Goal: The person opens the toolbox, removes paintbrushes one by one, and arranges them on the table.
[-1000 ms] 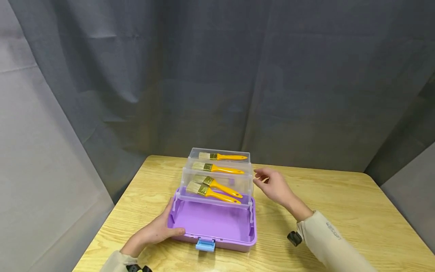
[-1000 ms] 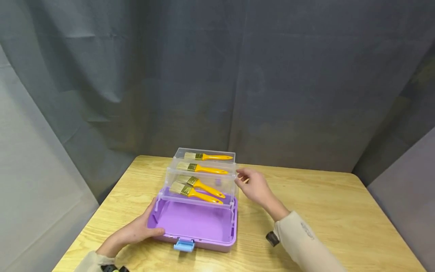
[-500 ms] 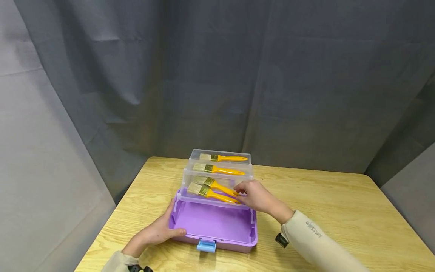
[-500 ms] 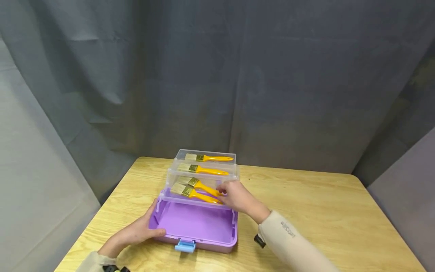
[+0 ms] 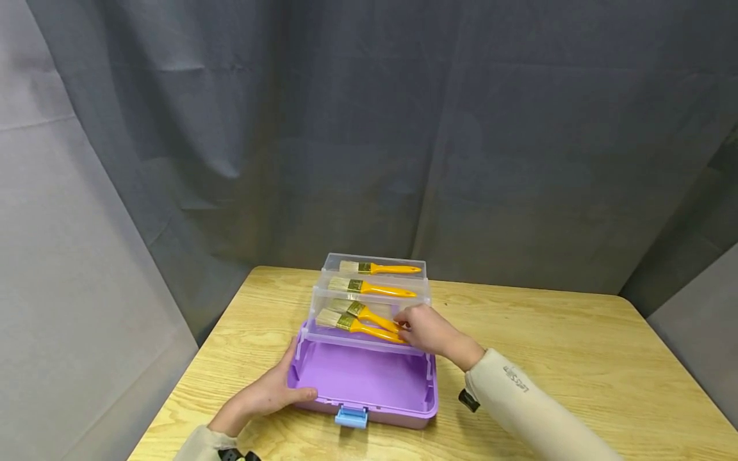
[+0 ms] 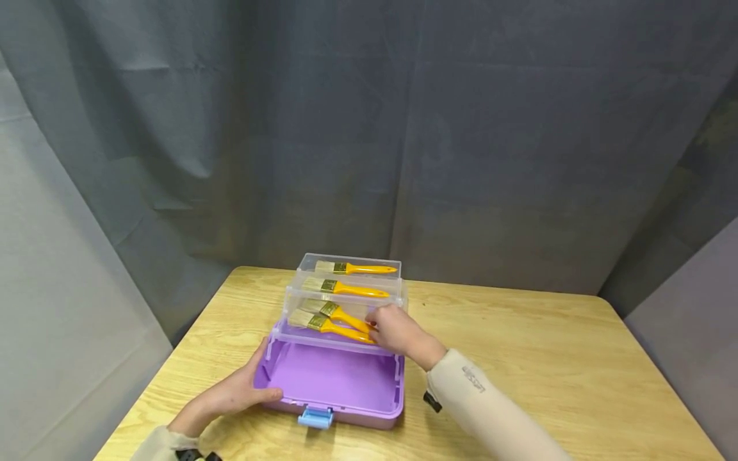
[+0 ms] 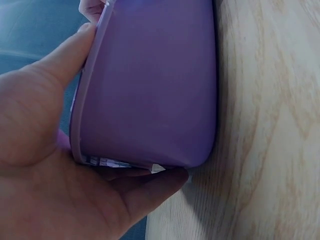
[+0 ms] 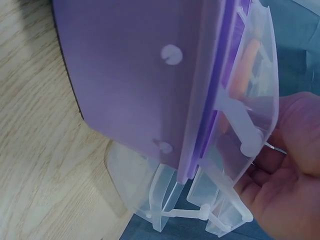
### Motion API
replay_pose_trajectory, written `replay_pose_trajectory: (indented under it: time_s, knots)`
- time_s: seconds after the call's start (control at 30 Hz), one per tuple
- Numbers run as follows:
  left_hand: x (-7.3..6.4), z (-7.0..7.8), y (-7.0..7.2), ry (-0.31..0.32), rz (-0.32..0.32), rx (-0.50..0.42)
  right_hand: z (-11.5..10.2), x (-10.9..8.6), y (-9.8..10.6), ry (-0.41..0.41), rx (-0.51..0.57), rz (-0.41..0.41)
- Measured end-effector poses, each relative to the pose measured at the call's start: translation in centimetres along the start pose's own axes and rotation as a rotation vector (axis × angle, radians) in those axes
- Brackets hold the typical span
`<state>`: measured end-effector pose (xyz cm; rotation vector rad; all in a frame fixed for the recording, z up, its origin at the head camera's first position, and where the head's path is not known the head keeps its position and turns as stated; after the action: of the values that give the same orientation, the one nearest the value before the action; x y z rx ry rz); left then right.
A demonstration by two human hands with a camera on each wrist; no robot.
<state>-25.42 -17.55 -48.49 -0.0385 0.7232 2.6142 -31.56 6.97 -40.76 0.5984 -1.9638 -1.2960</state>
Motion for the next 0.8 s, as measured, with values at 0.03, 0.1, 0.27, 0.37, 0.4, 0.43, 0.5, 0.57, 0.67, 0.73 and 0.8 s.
replay_pose_trajectory:
  time_s: [0.03,0.1,0.27,0.37,0.4,0.43,0.5,0.57,0.67,0.73,0.8]
  knots:
    - [0.0,0.1,0.0,-0.008,0.0,-0.006,0.0,0.1,0.0,-0.002,0.003,-0.003]
    - [0.0,0.2,0.0,-0.011,0.002,-0.007,0.0,0.3,0.0,0.001,0.014,-0.006]
    - [-0.1,0.2,0.0,0.004,0.0,0.008,0.1,0.4,-0.2,0.0,0.021,-0.035]
    - [-0.1,0.3,0.1,-0.021,0.001,-0.007,0.2,0.5,-0.3,0.003,0.01,-0.041]
    - [0.0,0.3,0.1,-0.028,0.003,-0.012,0.2,0.6,-0.3,0.002,0.004,-0.038]
    - [0.0,0.3,0.2,-0.028,0.004,-0.013,0.2,0.6,-0.4,0.0,-0.003,-0.033]
    - [0.1,0.2,0.1,-0.023,0.01,-0.004,0.2,0.7,-0.3,-0.008,-0.02,-0.019]
    - [0.2,-0.1,0.0,0.003,0.011,0.011,0.2,0.7,-0.2,-0.022,-0.036,-0.005]
    - [0.1,-0.4,-0.1,0.034,0.01,0.021,0.1,0.7,0.2,-0.056,-0.025,0.053]
    - [0.1,-0.5,-0.1,0.034,0.006,0.012,0.1,0.7,0.8,-0.087,0.015,0.123]
    - [0.1,-0.4,0.0,0.022,0.002,0.001,0.2,0.8,1.5,-0.128,0.082,0.205]
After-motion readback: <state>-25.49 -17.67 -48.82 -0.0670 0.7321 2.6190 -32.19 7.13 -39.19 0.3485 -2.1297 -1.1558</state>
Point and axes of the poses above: each hand's wrist, its own x-axis towards the middle knuckle, its own y-axis out of the back of the hand, z = x × y, the point moved 8 cm from there along x, towards the middle knuckle, and after that the axes turned 7 degrees about y, right-handed, at the moved point
